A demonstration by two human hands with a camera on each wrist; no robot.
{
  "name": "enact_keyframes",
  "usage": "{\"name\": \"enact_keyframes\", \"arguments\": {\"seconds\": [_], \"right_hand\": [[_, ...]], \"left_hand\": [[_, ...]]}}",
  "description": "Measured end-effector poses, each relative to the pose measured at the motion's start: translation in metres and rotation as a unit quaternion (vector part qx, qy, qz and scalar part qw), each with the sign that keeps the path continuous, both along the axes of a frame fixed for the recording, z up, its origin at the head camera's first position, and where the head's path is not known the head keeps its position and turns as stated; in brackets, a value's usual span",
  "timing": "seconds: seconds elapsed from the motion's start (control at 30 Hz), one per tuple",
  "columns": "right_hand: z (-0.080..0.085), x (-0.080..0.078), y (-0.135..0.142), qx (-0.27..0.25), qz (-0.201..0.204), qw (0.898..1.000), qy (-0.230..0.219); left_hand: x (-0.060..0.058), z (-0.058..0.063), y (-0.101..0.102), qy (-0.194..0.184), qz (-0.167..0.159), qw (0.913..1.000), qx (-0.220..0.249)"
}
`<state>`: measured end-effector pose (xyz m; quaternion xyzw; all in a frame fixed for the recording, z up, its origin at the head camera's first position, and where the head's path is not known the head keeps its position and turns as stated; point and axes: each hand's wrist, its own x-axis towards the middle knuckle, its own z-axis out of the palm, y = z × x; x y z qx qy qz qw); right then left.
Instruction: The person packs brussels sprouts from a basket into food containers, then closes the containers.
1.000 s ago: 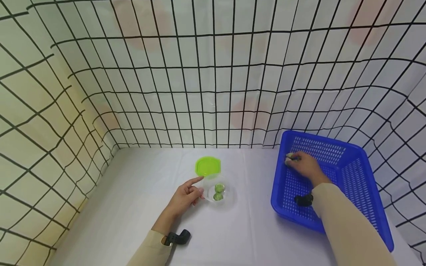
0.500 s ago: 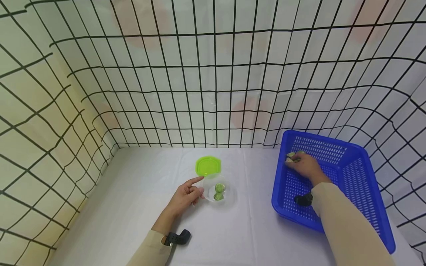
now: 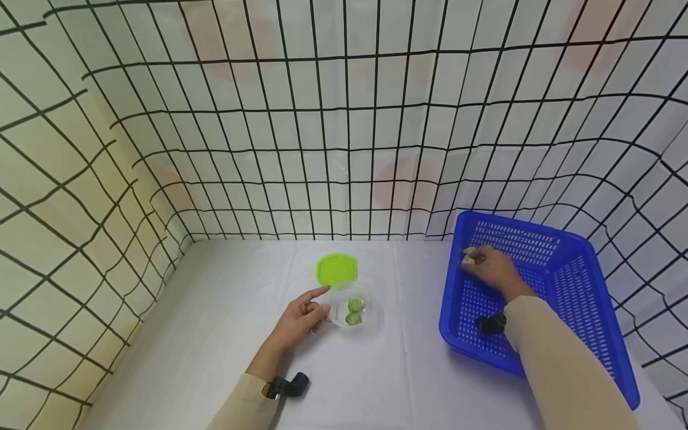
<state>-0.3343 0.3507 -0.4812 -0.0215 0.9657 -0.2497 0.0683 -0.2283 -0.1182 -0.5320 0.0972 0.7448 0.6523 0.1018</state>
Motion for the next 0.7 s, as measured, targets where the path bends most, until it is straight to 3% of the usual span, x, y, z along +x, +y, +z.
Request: {"name": "enact_keyframes", "arguments": {"seconds": [0.23,0.7], "right_hand": [[0.005,0.005,-0.002,-0.022,-0.019,1.0,0.005],[0.023,0.013,-0.014,-0.058,-0.044,0.995,0.072]], "left_hand": [[0.0,0.002,0.001,0.0,0.0,1.0,-0.005],[0.001,0.002,0.001,-0.003,-0.002,1.0,0.0]]}}
